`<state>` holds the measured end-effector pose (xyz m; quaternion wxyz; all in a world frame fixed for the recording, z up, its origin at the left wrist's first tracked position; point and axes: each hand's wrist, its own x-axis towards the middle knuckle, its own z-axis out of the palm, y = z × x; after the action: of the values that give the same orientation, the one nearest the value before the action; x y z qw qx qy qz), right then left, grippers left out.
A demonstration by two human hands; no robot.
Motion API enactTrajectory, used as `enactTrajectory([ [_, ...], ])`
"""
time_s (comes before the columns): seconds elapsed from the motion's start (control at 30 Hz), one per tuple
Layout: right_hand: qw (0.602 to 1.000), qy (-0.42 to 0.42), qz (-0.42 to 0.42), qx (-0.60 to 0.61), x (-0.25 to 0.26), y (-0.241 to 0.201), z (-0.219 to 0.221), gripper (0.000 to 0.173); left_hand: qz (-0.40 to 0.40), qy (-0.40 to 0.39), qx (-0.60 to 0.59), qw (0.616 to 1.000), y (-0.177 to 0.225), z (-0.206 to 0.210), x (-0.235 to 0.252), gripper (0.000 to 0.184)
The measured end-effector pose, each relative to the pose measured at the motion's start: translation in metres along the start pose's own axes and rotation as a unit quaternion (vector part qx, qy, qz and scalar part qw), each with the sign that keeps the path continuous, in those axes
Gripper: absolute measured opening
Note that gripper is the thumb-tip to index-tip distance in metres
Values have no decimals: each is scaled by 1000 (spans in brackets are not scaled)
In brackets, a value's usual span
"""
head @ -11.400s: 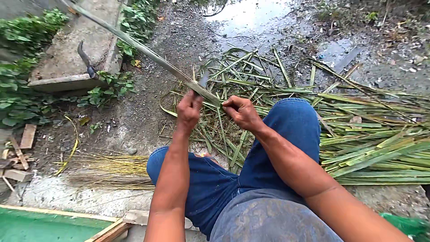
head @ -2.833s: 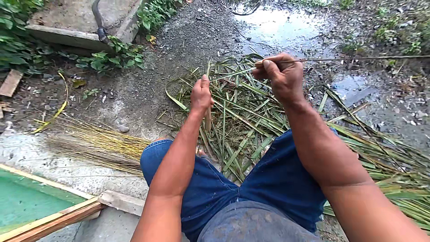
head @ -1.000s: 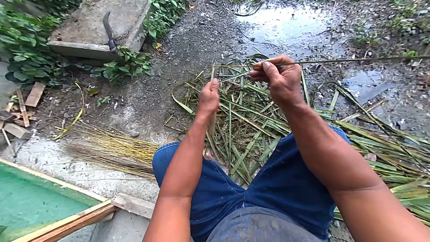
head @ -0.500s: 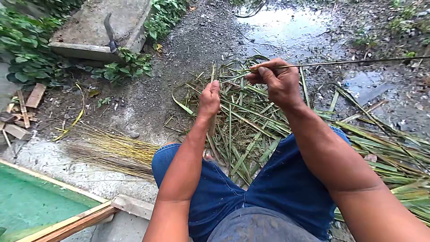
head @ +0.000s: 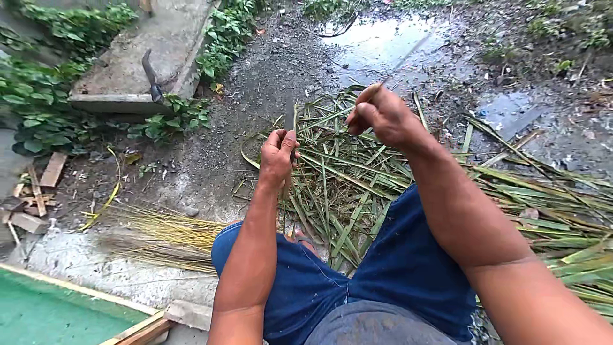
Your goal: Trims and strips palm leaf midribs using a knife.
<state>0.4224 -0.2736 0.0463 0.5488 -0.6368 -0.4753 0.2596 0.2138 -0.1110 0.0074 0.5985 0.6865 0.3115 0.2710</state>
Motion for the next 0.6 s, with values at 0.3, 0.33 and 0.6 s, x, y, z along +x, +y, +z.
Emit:
enactTrajectory([
  [0.3, 956, -288, -51, -41, -3, 3, 41, 33, -7, -237, -129, 963, 29, -5, -10, 50],
  [0.33, 956, -284, -55, -36, -2, 6, 41, 33, -9, -235, -143, 961, 26, -10, -9, 49],
  [0.6, 972, -214, -58, -83, -3, 25, 37, 29, 42, 4, -155, 987, 20, -53, 17, 29],
])
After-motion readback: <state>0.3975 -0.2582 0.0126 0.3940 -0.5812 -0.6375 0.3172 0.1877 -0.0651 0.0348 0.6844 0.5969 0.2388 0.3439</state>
